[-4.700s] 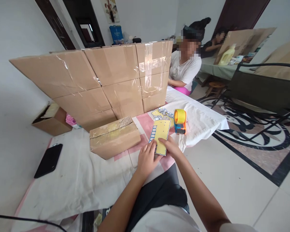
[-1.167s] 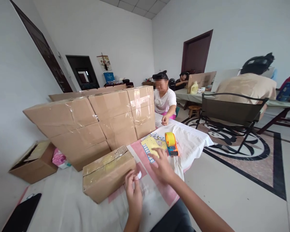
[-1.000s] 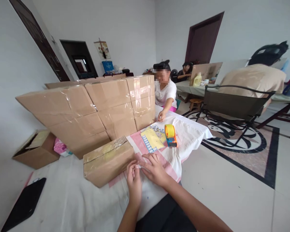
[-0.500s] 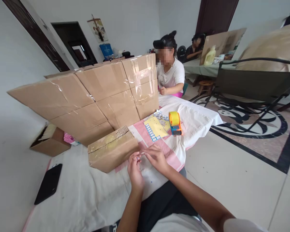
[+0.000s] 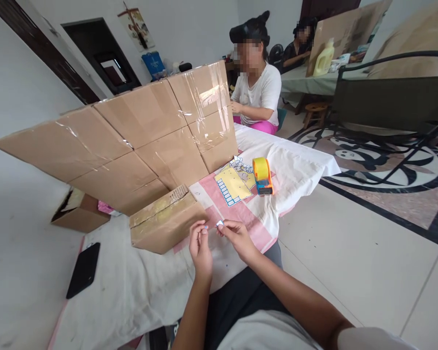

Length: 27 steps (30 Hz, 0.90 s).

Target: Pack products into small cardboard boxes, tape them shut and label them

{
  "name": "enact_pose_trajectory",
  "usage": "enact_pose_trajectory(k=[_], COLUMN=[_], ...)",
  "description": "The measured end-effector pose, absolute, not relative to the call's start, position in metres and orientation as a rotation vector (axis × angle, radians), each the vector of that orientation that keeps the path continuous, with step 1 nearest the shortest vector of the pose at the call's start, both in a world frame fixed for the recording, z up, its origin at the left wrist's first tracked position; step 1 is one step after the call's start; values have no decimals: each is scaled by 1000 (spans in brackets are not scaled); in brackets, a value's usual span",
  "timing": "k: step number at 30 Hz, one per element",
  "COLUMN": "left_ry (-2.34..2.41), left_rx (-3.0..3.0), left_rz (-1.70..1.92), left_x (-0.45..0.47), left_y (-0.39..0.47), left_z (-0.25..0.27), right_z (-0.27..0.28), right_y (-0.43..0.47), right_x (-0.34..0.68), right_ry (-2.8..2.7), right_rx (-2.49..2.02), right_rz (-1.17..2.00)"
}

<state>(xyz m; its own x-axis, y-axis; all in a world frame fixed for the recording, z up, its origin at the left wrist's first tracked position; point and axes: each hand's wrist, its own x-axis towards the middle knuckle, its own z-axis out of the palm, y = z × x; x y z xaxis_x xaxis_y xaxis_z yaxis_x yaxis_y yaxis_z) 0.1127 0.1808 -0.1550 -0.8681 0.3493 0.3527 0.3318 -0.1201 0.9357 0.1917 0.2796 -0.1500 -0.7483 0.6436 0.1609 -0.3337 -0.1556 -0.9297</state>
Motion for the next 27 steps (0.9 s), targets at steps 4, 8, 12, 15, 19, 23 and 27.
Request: enact_pose_trajectory(k=[4,8,12,15,19,23,27], left_ry=[2056,2056,2098,2150,2214,2295,2375], left_rx=[855,872,861,911,1122,1290,1426], left_rz=[2196,2149,2120,2080,1924,1836,1755], left_x=[115,118,119,116,114,112,107], left_y=[180,182,183,181,180,179,175], left_z=[-154,-153,-152,-150,-146,-146,-143], right_z=[-151,-155,-158,-158,-157,-159,-161], right_y=[282,284,284,284,279,276,283], right_x=[196,199,202,203,202,202,203], right_ry=[-1426,-1390,-1382,-1401,-1450,-1500,-1577], right_rx=[-383,-414,-426,-405,-343,-296,-349], right_rz=[1970,1967,1964,1962,1954,1931,1739])
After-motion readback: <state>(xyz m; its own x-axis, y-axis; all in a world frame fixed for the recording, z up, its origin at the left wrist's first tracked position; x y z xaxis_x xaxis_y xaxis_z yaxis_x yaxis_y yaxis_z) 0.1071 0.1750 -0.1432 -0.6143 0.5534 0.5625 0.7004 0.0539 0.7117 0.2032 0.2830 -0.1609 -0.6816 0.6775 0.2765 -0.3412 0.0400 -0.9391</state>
